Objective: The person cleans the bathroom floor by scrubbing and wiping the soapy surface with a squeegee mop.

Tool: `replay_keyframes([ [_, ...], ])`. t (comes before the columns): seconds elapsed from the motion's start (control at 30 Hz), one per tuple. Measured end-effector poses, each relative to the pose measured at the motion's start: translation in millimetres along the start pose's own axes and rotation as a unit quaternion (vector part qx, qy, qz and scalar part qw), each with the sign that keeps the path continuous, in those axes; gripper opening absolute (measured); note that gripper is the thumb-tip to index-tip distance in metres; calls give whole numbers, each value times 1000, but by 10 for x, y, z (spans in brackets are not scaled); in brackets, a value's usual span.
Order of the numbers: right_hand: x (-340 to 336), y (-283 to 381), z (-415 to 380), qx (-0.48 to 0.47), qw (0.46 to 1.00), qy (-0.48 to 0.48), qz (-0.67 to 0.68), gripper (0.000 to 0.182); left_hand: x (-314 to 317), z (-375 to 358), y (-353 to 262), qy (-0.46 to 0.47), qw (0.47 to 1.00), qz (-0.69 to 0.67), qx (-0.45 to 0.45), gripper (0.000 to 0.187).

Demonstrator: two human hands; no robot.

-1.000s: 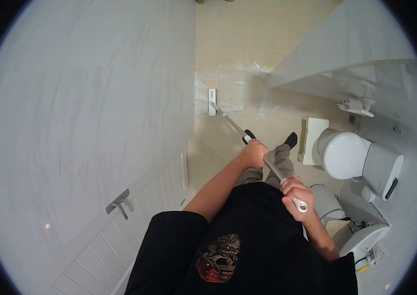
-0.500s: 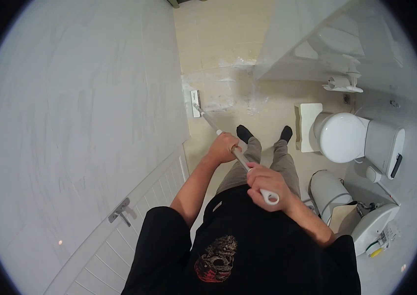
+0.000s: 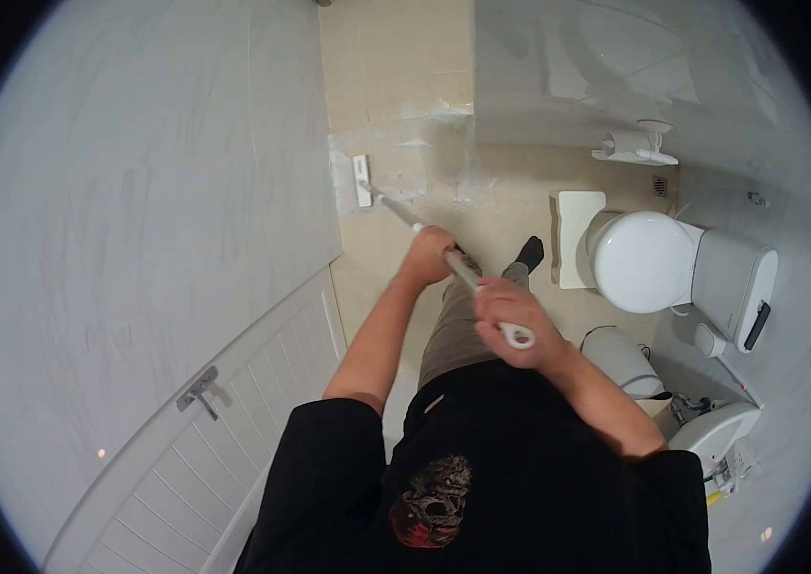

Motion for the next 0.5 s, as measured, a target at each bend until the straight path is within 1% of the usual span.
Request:
replay_keyframes([
  [0.07, -402, 20, -126, 20, 1000, 3, -10, 15, 312, 175, -332, -21, 999, -30, 30, 24],
  [0.1, -616, 49, -192, 25, 1000, -10, -16, 15, 468, 256, -513, -31, 998, -45, 39, 23],
  [0.17, -1045, 167, -325, 26, 999, -25, -26, 17, 791, 390, -860, -28, 994, -106, 25, 22],
  [0.23, -1412, 209, -466, 79, 996, -34, 15, 16, 1065, 471, -1176, -30, 993, -110, 24, 22],
  [0.27, -1476, 204, -518, 78, 996, -30, 16, 16, 1129, 477, -1253, -31, 993, -112, 18, 21],
  [0.3, -1505, 168, -571, 86, 996, -25, 31, 17, 1123, 444, -1236, -36, 993, -110, 15, 21],
  [0.33, -1526, 109, -613, 93, 994, -21, 47, 18, 1161, 380, -1180, -12, 997, -73, 25, 21],
  [0.4, -1283, -138, -689, 76, 997, -5, 33, 18, 1130, 237, -957, 23, 999, 8, 42, 19],
  [0.43, -1106, -254, -703, 63, 998, 7, 18, 18, 1084, 128, -759, 34, 997, 52, 48, 17],
  [0.5, -771, -344, -577, 29, 997, 27, 60, 18, 958, -71, -241, 42, 998, 53, 7, 19],
])
Point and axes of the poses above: each hand's wrist, its own z-axis towards the middle knuckle, its own x-axis out of the palm, y = z × x, the point moved 10 cm from there along z, towards the middle knuckle, and after that the axes turned 12 degrees about -y, right-handed, at the moved point
